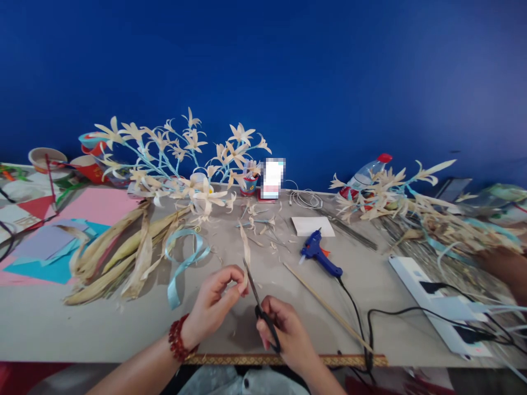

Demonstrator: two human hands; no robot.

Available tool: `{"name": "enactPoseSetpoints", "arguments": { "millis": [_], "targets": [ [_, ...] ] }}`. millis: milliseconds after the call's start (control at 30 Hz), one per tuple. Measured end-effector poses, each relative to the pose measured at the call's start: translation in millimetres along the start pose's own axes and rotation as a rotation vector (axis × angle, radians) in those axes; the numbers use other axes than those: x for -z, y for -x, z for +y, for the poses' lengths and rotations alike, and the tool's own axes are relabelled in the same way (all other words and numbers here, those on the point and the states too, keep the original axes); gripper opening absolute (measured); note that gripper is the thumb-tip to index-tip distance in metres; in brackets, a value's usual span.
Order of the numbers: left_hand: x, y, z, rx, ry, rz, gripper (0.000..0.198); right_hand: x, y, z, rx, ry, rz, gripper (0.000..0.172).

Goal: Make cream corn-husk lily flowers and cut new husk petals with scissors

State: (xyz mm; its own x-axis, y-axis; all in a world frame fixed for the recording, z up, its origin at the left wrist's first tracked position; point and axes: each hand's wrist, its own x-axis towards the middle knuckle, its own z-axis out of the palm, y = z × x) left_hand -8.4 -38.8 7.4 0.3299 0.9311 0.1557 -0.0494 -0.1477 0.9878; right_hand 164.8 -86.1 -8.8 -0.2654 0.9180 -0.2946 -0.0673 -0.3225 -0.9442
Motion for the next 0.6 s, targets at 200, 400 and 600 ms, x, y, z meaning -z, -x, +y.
{"name": "enactPoseSetpoints", "arguments": {
  "millis": [200,400,600],
  "targets": [
    [0.1,-1,1,0.003,0.004,-0.001,0.017,11,-5,1,0.019,0.084,-0.006,0.051],
    [1.2,-1,2,0.018,-0.03,-0.058,0.016,19,-13,-14,0.04,0.064,0.019,0.045],
    [-1.0,-1,4,0.054,-0.132,-0.203,0.014,12,-25,-37,0.128,-0.181,0.067,0.034]
  ]
}}
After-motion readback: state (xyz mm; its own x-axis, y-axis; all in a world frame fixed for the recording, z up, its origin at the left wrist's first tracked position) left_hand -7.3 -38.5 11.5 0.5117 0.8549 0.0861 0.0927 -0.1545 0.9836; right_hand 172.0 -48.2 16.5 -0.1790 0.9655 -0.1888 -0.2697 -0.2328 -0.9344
